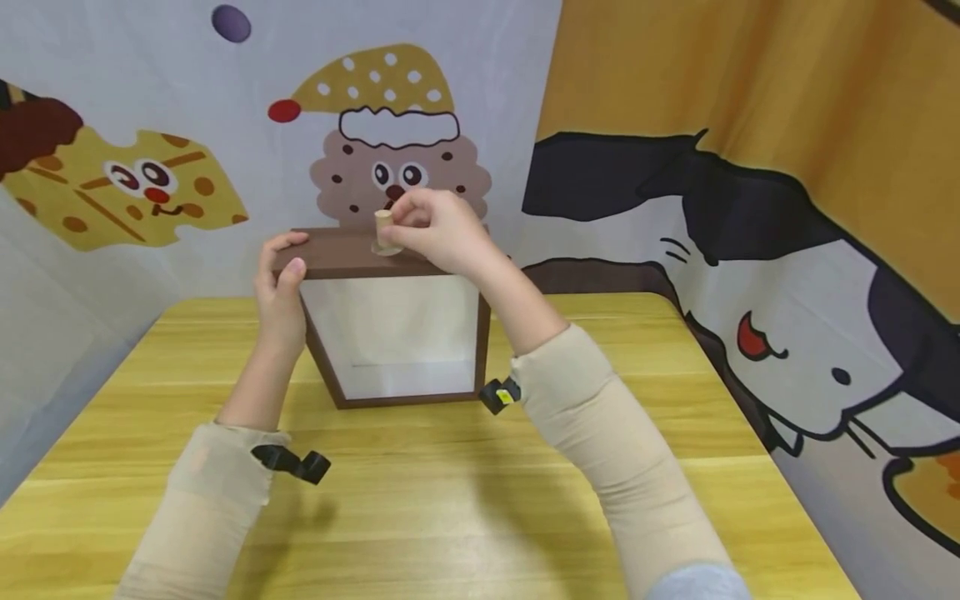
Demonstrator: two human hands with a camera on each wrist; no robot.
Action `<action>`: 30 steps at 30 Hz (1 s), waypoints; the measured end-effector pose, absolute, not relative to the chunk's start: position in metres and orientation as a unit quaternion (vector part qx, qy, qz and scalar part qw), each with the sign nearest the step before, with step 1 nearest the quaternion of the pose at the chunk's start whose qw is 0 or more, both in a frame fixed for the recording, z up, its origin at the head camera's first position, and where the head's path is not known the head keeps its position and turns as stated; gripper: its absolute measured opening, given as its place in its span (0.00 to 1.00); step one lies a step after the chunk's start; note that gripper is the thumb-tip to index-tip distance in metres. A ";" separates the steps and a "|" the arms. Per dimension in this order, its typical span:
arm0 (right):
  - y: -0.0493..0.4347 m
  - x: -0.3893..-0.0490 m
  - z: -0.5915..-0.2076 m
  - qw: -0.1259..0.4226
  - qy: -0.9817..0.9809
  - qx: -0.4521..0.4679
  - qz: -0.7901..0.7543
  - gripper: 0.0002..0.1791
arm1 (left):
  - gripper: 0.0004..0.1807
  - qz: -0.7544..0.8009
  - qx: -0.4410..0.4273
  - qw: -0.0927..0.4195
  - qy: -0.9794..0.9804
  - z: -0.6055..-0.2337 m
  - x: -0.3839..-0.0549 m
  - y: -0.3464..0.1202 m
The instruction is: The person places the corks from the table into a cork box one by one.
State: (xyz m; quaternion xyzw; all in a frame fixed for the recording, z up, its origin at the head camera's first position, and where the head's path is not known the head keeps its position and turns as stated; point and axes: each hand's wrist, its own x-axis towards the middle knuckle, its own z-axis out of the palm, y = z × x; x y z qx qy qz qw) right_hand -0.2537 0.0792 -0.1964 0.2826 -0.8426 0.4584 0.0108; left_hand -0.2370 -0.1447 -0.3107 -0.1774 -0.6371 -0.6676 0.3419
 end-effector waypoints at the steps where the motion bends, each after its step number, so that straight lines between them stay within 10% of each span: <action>1: 0.079 -0.254 -0.197 0.011 -0.844 0.283 0.456 0.11 | 0.40 -0.669 -0.179 0.342 -0.635 -0.311 -0.237 -0.145; 30: 0.113 -0.217 -0.209 0.106 -0.812 0.283 0.499 0.12 | 0.38 -0.669 -0.174 0.339 -0.638 -0.312 -0.237 -0.145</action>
